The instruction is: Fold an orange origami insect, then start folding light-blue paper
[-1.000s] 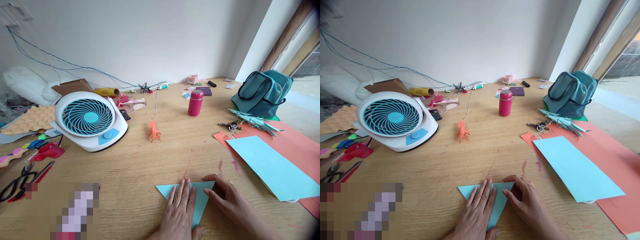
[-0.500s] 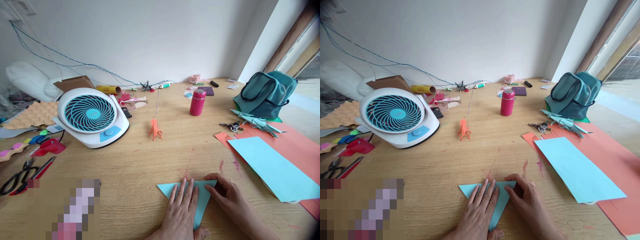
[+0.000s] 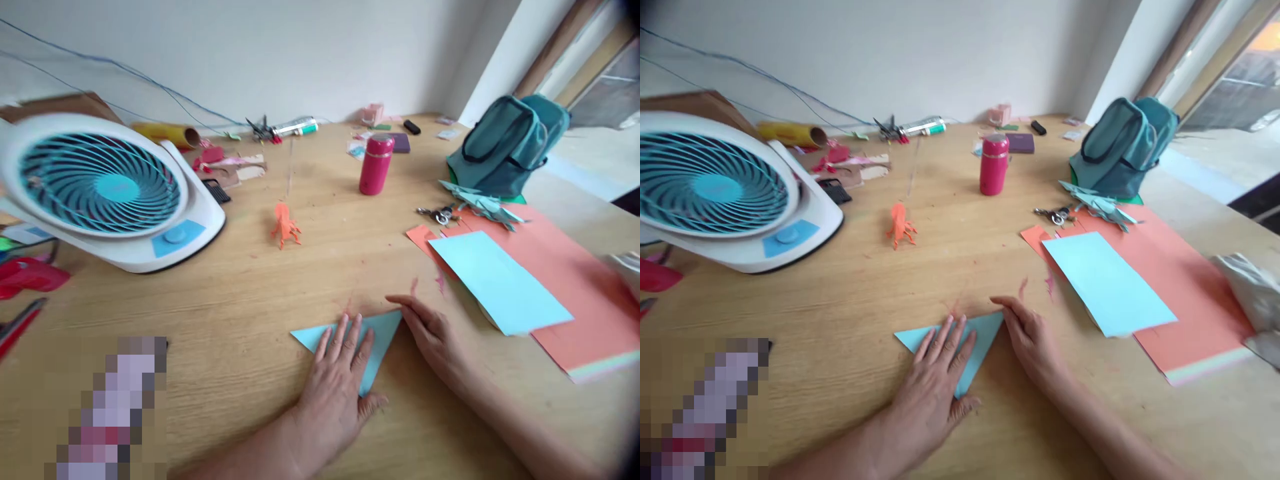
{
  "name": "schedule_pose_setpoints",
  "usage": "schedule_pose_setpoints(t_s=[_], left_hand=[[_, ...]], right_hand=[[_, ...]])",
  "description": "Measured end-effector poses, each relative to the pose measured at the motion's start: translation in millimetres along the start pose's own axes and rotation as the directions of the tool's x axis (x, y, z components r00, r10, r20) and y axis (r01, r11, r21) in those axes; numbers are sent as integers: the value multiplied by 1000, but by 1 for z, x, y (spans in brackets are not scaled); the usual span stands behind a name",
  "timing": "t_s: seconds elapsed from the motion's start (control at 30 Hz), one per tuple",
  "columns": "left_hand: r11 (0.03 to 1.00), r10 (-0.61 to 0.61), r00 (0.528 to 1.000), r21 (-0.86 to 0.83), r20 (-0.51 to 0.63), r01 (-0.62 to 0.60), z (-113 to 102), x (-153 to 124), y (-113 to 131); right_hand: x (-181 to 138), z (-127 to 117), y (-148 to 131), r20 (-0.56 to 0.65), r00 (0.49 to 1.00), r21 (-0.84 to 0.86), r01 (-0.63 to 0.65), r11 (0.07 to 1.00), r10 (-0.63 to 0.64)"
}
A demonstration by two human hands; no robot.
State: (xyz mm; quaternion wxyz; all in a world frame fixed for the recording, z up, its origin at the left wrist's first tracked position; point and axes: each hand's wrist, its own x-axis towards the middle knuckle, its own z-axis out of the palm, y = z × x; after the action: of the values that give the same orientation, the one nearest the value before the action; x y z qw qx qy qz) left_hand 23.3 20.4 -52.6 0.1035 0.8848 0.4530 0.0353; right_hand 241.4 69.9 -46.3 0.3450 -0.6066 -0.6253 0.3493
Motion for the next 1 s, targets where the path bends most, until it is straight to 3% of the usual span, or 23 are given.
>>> schedule_pose_setpoints(t_s=[0.2, 0.37, 0.6, 1.0], left_hand=[[998, 11, 999, 62, -49, -8, -7, 3, 4], [996, 12, 995, 94, -102, -2, -1, 0, 4], [996, 94, 992, 5, -90, -94, -6, -3, -15], [992, 59, 996, -111, -69, -66, -15, 0, -18]], right_hand=[[1, -10, -14, 10, 999, 117, -41, 992, 40], [0, -4, -14, 144, 988, 98, -76, 992, 62], [-1, 2, -3, 111, 992, 131, -80, 988, 65], [0, 4, 1, 124, 985, 124, -133, 983, 118]])
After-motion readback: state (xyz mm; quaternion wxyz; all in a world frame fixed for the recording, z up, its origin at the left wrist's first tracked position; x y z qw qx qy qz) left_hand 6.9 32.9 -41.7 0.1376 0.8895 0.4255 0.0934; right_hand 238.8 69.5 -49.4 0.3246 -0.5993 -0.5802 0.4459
